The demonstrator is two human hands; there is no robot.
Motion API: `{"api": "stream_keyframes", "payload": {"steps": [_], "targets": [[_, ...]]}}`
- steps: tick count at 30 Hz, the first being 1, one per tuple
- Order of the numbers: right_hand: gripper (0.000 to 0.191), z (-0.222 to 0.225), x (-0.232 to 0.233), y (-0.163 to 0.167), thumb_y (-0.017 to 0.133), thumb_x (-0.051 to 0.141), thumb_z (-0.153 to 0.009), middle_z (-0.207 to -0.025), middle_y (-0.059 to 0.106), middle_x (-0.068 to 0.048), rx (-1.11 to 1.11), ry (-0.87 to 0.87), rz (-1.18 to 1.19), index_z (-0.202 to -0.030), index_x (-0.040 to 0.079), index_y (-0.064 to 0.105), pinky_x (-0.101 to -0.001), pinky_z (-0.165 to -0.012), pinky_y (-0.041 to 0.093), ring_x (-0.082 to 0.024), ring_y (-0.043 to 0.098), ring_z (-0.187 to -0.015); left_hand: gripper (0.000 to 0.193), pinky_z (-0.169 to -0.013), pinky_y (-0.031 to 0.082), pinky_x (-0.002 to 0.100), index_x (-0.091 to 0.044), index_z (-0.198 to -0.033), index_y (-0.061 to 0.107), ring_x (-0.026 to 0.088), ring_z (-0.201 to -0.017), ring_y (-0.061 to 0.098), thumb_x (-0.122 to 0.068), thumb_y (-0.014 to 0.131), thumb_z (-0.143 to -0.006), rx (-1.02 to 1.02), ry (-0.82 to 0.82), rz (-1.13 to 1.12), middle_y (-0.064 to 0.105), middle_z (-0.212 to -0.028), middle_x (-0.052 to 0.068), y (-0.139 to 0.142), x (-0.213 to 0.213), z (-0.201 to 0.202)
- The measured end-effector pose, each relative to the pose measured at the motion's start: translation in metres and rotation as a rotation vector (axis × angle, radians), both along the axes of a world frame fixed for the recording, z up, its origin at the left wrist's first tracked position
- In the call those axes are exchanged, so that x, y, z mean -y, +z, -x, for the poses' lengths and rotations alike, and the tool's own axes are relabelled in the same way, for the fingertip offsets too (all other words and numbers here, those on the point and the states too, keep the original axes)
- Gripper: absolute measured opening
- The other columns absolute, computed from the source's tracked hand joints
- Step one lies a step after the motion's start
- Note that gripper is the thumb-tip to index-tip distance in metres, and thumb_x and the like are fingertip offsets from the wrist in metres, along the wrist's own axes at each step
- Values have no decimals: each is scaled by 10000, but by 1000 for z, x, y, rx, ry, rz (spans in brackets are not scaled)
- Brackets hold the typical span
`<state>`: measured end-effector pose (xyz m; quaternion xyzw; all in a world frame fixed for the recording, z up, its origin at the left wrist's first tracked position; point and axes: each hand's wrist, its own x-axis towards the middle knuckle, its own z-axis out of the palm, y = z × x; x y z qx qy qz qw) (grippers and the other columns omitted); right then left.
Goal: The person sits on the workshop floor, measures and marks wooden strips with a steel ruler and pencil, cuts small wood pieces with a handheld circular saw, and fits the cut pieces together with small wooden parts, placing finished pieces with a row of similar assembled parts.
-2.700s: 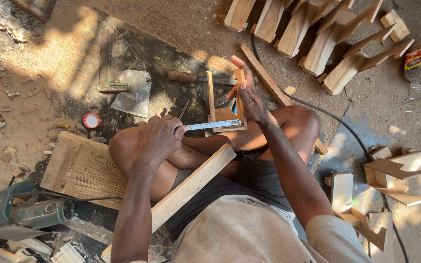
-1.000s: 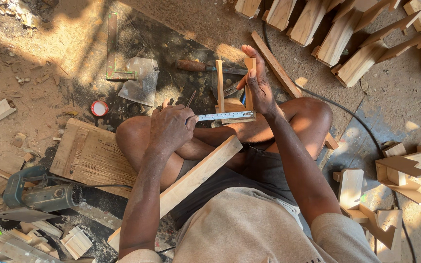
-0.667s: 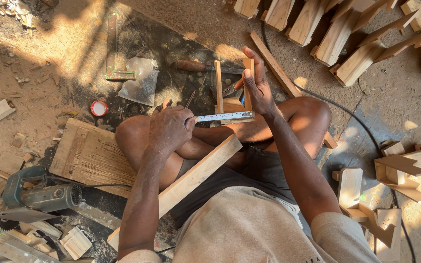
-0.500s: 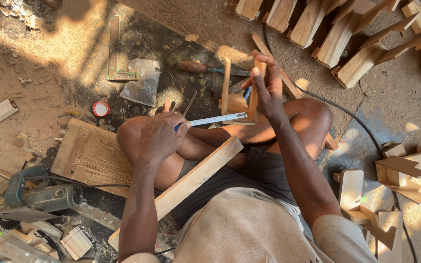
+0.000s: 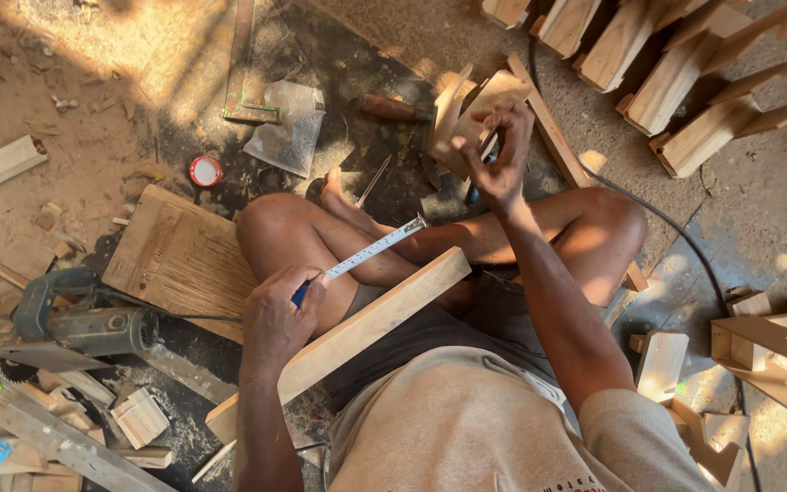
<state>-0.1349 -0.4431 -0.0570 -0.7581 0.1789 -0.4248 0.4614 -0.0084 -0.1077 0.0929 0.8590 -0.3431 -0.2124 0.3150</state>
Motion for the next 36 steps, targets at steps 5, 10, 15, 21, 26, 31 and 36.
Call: {"api": "stream_keyframes", "payload": {"steps": [5, 10, 15, 21, 26, 31, 36], "targets": [[519, 26, -32, -10, 955, 188, -869, -1277, 555, -158, -268, -154, 284, -1134, 56, 528, -401, -1003, 546, -319, 594, -1216, 192, -713, 527, 449, -74, -933, 717, 322, -814, 701, -261, 678, -952, -26, 16, -66, 725, -897, 115, -15, -11, 3], [641, 49, -31, 8, 912, 343, -782, -1340, 530, -237, -480, -267, 544, -1236, 49, 568, -476, -908, 533, -392, 598, -1137, 181, -697, 528, 463, -88, -928, 741, 336, -774, 695, -264, 698, -923, -20, 19, -176, 688, -885, 122, -21, -9, 13], [570, 87, -66, 13, 785, 268, -1023, -1364, 633, -163, -527, -153, 118, -1466, 44, 505, -415, -1006, 566, -317, 676, -1179, 183, -712, 535, 460, -82, -920, 745, 323, -789, 705, -259, 701, -919, 10, 54, -148, 696, -908, 108, -21, -19, 28], [728, 119, -109, 6, 804, 275, -882, -1262, 675, -168, -737, 365, -664, -1461, -31, 486, -375, -935, 574, -225, 682, -1102, 198, -702, 549, 439, -79, -943, 753, 271, -788, 716, -268, 694, -933, -56, 118, -279, 700, -919, 83, -18, -40, 41], [703, 113, -119, 17, 827, 255, -861, -1211, 719, -166, -653, 355, -758, -1430, -49, 547, -355, -905, 603, -202, 708, -1076, 155, -762, 545, 431, -86, -920, 765, 267, -833, 705, -233, 719, -906, 58, 71, -196, 716, -919, 78, -29, -44, 55], [623, 97, -126, 34, 775, 261, -900, -1155, 705, -145, -535, 347, -790, -1390, -36, 530, -310, -874, 649, -179, 739, -1007, 129, -756, 526, 438, -89, -906, 778, 291, -830, 676, -213, 758, -877, 72, 112, -113, 717, -885, 88, -42, -40, 68], [565, 82, -160, 39, 775, 273, -906, -1112, 723, -165, -531, 392, -744, -1308, -46, 539, -300, -824, 649, -172, 739, -974, 127, -756, 527, 420, -70, -888, 751, 274, -830, 681, -196, 768, -877, -11, 247, -57, 711, -865, 84, -44, -47, 75]]}}
